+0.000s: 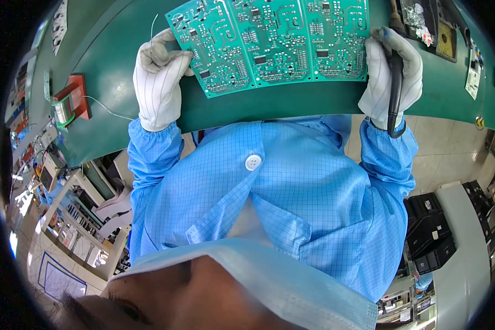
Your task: The person solders components onto circuit boards using a soldering iron and solder wire, turning the boards over and moving them along the workbench.
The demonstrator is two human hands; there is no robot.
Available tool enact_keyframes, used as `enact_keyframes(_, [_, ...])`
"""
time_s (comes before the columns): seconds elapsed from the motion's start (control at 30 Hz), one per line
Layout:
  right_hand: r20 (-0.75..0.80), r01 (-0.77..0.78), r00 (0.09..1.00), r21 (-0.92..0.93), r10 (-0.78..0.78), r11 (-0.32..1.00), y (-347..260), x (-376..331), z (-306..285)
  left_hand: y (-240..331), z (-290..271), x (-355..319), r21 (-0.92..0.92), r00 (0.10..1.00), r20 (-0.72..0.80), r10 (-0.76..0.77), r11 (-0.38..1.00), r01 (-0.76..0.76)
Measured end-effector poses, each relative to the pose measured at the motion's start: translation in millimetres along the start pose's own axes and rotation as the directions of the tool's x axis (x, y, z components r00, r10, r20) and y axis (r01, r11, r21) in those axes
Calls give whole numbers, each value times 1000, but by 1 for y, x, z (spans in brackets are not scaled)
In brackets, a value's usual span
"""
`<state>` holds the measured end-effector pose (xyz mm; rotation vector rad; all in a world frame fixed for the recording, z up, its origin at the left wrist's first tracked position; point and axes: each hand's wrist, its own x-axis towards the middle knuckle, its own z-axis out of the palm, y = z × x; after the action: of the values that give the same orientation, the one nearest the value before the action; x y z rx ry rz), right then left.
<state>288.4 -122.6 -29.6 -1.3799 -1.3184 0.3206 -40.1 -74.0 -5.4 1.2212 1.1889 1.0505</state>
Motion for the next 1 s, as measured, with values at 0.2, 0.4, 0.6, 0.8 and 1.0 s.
enact_keyframes(0.2, [9, -15, 1000, -18, 15, 1000, -1, 3, -1, 0, -2, 2, -39, 1000, 9, 4, 999, -4])
enact_keyframes(0.4, [-34, -65, 997, -33, 64, 997, -6, 1, 0, 2, 0, -1, -121, 999, 31, -35, 992, 39])
enact_keyframes(0.6, [-66, 10, 998, 1, -10, 1000, 2, 0, 0, 1, 0, -2, -118, 999, 36, -25, 993, 29])
enact_keyframes(0.8, [-92, -28, 995, 85, 36, 996, -3, -1, 2, 1, 1, -2, -36, 999, 44, -19, 999, 21])
enact_keyframes(1.0, [-78, -45, 996, -105, 36, 993, -10, 0, -4, 4, 8, -7, -65, 998, 58, -26, 997, 30])
